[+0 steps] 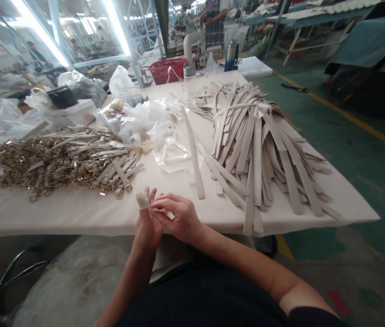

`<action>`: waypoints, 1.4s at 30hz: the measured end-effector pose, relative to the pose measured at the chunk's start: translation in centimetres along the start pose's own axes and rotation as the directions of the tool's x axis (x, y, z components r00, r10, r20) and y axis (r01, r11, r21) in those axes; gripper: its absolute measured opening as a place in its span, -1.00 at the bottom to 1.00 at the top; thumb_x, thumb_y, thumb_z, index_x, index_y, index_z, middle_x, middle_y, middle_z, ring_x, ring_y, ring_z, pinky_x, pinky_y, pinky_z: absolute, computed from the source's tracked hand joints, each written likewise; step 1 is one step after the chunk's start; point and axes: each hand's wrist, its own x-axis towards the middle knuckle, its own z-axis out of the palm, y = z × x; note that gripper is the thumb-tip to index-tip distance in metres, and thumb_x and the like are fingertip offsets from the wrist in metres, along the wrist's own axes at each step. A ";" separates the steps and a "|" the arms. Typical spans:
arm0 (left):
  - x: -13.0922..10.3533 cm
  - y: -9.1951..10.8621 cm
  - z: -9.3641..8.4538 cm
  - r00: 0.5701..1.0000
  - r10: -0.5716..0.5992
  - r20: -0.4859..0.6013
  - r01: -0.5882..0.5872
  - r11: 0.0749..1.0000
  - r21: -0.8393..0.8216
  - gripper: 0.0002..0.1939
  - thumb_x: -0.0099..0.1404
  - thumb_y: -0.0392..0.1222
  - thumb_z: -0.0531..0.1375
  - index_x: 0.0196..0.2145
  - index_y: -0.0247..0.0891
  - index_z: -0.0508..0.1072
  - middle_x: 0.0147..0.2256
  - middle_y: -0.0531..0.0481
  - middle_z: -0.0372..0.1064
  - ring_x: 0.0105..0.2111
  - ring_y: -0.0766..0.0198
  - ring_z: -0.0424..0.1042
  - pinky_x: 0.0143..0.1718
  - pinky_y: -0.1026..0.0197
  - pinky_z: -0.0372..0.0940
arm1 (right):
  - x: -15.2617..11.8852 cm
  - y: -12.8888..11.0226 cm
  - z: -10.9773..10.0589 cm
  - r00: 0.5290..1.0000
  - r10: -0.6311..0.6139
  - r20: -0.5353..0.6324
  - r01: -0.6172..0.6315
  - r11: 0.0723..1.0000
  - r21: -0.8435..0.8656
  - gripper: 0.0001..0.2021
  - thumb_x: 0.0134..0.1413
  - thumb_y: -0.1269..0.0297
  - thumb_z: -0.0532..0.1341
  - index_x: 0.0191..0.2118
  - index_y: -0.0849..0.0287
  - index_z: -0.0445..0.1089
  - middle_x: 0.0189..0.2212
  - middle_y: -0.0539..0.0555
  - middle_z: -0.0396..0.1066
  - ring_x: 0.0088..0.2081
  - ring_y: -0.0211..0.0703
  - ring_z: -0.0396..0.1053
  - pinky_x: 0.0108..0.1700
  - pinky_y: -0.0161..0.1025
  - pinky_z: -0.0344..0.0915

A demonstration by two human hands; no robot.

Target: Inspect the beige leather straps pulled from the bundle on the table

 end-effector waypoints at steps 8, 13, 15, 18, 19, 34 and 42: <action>-0.6 0.1 1.1 0.983 -0.184 0.022 0.183 0.947 -0.263 -0.39 0.23 0.18 0.26 0.10 -0.27 0.42 -0.03 -0.17 0.48 0.02 0.17 0.45 -0.02 0.30 0.36 | 0.2 1.2 0.1 0.993 -0.118 0.019 0.120 0.972 -0.200 -0.87 0.19 0.36 0.22 -0.20 0.08 0.52 -0.30 0.11 0.60 -0.26 -0.09 0.53 -0.14 -0.14 0.37; -0.8 0.0 1.5 0.980 -0.175 0.090 0.193 0.945 -0.264 -0.45 0.22 0.11 0.30 0.05 -0.29 0.44 -0.12 -0.12 0.51 -0.07 0.20 0.50 -0.13 0.33 0.39 | 0.2 2.1 -0.5 0.982 -0.181 0.063 0.191 0.937 -0.293 -0.87 0.12 0.41 0.22 -0.25 0.08 0.49 -0.32 0.08 0.58 -0.26 -0.12 0.51 -0.10 -0.16 0.35; -0.8 -0.2 1.5 0.980 -0.162 0.115 0.185 0.954 -0.237 -0.47 0.22 0.12 0.29 0.02 -0.27 0.46 -0.14 -0.10 0.52 -0.09 0.19 0.50 -0.16 0.32 0.40 | 0.5 2.4 -0.6 0.975 -0.209 0.072 0.221 0.912 -0.347 -0.86 0.06 0.46 0.19 -0.31 0.09 0.45 -0.39 0.04 0.56 -0.32 -0.15 0.48 -0.13 -0.19 0.35; -0.8 -0.5 1.6 0.978 -0.144 0.150 0.174 0.961 -0.215 -0.53 0.25 0.13 0.25 -0.03 -0.27 0.49 -0.17 -0.07 0.52 -0.08 0.19 0.50 -0.12 0.29 0.39 | 1.0 2.5 -0.9 0.967 -0.222 0.127 0.254 0.886 -0.388 -0.86 -0.03 0.51 0.16 -0.39 0.11 0.38 -0.46 0.02 0.51 -0.40 -0.18 0.43 -0.19 -0.23 0.33; -0.8 -0.6 1.6 0.978 -0.137 0.159 0.170 0.960 -0.222 -0.54 0.26 0.12 0.25 -0.04 -0.27 0.49 -0.18 -0.06 0.52 -0.06 0.18 0.49 -0.09 0.28 0.38 | 1.2 2.4 -1.0 0.965 -0.217 0.150 0.260 0.884 -0.389 -0.86 -0.06 0.51 0.16 -0.41 0.11 0.37 -0.48 0.02 0.49 -0.42 -0.19 0.41 -0.22 -0.24 0.32; 0.0 -1.2 -0.1 0.996 0.035 0.087 -0.036 0.999 0.010 -0.47 0.12 -0.07 0.38 0.05 -0.16 0.43 -0.12 -0.08 0.53 -0.24 0.18 0.56 -0.17 0.15 0.42 | -1.5 1.0 -0.7 0.924 -0.228 0.308 0.338 0.862 -0.377 -0.87 -0.03 0.49 0.13 -0.48 0.12 0.28 -0.53 0.02 0.37 -0.44 -0.17 0.31 -0.29 -0.25 0.25; 1.9 0.7 -1.6 0.889 0.393 0.233 -0.441 0.607 0.661 -0.36 0.39 -0.17 0.09 0.35 -0.08 -0.03 -0.13 -0.05 0.54 -0.28 0.22 0.57 -0.17 0.15 0.42 | -0.8 0.9 -0.4 0.993 -0.038 0.115 0.086 0.892 -0.445 -0.93 0.19 0.40 0.17 -0.28 0.15 0.41 -0.40 0.03 0.51 -0.39 -0.20 0.41 -0.26 -0.29 0.25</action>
